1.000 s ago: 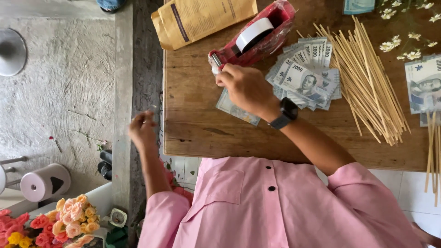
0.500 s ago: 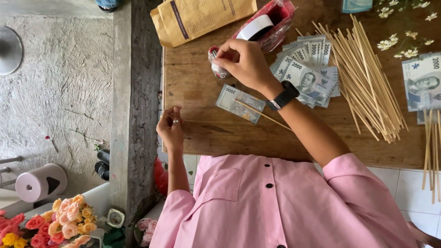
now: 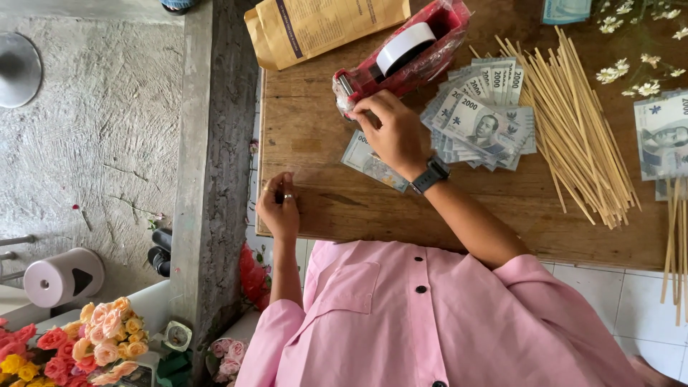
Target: The person places a 2000 denomination banknote on a wooden table, positions a wooden skewer on top, and secures it with clear tape from a dispenser. The person repeats this process for multiple banknotes, creating a stack of finished items.
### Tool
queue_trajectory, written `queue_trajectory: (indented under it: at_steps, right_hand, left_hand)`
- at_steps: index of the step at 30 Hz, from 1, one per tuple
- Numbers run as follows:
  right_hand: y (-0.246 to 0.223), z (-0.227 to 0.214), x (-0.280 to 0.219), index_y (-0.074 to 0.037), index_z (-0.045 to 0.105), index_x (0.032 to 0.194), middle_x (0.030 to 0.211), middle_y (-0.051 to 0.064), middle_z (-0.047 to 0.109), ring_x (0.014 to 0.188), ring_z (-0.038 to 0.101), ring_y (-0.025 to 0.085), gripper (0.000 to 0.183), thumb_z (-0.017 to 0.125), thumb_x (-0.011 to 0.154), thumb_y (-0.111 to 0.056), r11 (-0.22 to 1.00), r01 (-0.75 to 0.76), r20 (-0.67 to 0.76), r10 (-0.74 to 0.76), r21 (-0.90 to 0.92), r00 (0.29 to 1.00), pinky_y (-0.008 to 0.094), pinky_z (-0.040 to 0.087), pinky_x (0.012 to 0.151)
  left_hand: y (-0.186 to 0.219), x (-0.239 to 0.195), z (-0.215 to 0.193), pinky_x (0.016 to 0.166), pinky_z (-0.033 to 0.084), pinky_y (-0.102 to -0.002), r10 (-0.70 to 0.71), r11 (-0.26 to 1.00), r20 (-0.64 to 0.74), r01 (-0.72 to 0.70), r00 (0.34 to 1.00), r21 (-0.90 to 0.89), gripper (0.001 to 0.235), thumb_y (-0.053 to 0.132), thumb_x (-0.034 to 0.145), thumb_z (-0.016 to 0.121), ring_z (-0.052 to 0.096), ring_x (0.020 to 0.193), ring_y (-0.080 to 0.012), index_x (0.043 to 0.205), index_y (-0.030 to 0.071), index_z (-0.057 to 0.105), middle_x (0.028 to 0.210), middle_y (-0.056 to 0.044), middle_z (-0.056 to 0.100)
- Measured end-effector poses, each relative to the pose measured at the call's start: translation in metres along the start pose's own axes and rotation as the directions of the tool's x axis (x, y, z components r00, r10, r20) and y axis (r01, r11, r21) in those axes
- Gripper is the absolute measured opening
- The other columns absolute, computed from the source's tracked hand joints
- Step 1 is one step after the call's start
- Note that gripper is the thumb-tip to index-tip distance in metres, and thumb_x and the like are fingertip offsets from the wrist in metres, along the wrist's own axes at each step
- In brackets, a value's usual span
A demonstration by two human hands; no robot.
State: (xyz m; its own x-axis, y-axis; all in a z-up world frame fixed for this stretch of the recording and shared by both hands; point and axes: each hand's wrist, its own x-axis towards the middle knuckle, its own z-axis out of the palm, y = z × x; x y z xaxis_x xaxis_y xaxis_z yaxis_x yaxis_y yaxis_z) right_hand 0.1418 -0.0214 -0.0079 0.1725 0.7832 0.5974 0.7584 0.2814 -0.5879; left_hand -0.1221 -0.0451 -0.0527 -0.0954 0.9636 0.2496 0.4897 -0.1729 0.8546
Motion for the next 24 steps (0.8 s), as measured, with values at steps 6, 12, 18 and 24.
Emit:
queue_trajectory:
  at_steps: [6,12,18,24]
  right_hand:
    - [0.026,0.029,-0.015,-0.023,0.067,0.09,0.081,-0.009,0.063,0.064,0.068,0.009,0.019,0.085,0.088,-0.029,0.977,0.037,-0.097,-0.058,-0.208,0.994,0.021,0.058,0.055]
    - [0.025,0.013,0.002,-0.017,0.05,0.081,0.066,-0.002,0.06,0.047,0.06,0.011,0.047,0.094,0.082,-0.035,0.939,0.165,-0.018,-0.179,-0.303,0.984,0.021,0.053,0.046]
    - [0.055,0.004,0.003,-0.017,0.052,0.082,0.07,-0.002,0.056,0.048,0.063,0.016,0.052,0.089,0.081,-0.053,0.855,0.232,0.048,-0.237,-0.464,0.97,0.027,0.052,0.045]
    - [0.06,-0.042,-0.022,-0.021,0.068,0.103,0.08,-0.006,0.065,0.064,0.07,0.014,0.018,0.082,0.098,-0.031,0.935,0.045,0.049,-0.03,-0.353,0.998,0.026,0.055,0.055]
  left_hand:
    - [-0.005,0.001,0.001,0.063,0.056,-0.03,0.124,0.991,-0.01,-0.124,0.992,0.048,0.01,0.012,0.099,0.073,0.067,0.058,-0.0199,0.093,0.011,0.081,0.062,-0.004,0.064]
    - [-0.006,-0.002,0.002,0.066,0.057,-0.036,0.197,0.977,0.005,-0.196,0.98,0.088,0.01,0.013,0.099,0.071,0.07,0.067,-0.0277,0.094,0.013,0.08,0.069,-0.006,0.066]
    - [-0.009,-0.003,0.003,0.067,0.057,-0.036,0.192,0.978,-0.004,-0.192,0.981,0.082,0.01,0.013,0.099,0.071,0.07,0.069,-0.0266,0.094,0.013,0.08,0.072,-0.005,0.067]
    - [0.001,-0.014,0.012,0.072,0.057,-0.038,-0.06,0.987,0.105,0.074,0.993,-0.146,0.014,0.016,0.103,0.067,0.064,0.068,-0.0156,0.1,0.009,0.079,0.069,-0.01,0.067]
